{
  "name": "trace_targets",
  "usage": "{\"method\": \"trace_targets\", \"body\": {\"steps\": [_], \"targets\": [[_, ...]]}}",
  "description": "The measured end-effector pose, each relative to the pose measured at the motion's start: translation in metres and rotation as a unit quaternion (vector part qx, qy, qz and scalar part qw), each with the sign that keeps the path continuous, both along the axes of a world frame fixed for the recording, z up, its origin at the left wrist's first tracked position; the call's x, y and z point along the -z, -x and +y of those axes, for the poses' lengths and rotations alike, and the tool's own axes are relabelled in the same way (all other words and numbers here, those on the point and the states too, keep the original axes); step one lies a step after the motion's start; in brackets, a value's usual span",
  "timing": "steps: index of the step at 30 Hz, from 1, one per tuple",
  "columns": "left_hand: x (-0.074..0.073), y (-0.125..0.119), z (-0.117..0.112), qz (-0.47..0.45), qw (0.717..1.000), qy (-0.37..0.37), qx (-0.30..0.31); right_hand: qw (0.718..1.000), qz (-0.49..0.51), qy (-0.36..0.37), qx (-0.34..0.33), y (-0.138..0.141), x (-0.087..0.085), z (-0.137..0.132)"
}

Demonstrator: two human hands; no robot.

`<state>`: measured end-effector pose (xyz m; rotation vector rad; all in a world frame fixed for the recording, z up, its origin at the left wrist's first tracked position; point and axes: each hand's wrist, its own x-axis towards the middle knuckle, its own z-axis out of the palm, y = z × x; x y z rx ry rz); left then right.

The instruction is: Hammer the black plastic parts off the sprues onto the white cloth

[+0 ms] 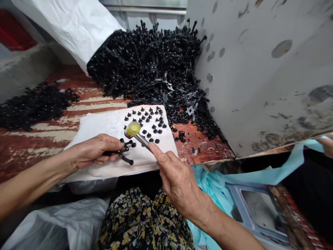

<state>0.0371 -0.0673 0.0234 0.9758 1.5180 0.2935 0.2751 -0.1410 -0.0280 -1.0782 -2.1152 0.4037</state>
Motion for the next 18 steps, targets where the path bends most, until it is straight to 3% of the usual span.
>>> {"method": "trace_targets", "body": {"steps": [5,10,15,18], "targets": [[0.003,0.0,-0.002,-0.001,1.0,-0.015,0.01,0.994,-0.112,-0.006,0.01,0.0,-0.001,0.002],[0.006,0.0,-0.003,-0.006,1.0,-0.022,0.01,0.998,-0.034,-0.044,0.009,0.0,0.0,0.001],[0.012,0.005,-0.002,-0.023,0.999,-0.029,0.021,0.994,-0.104,-0.039,0.009,-0.001,-0.004,0.002],[0.019,0.01,-0.002,-0.044,0.997,-0.051,0.033,0.997,-0.03,-0.065,0.012,0.0,-0.012,0.0]]}}
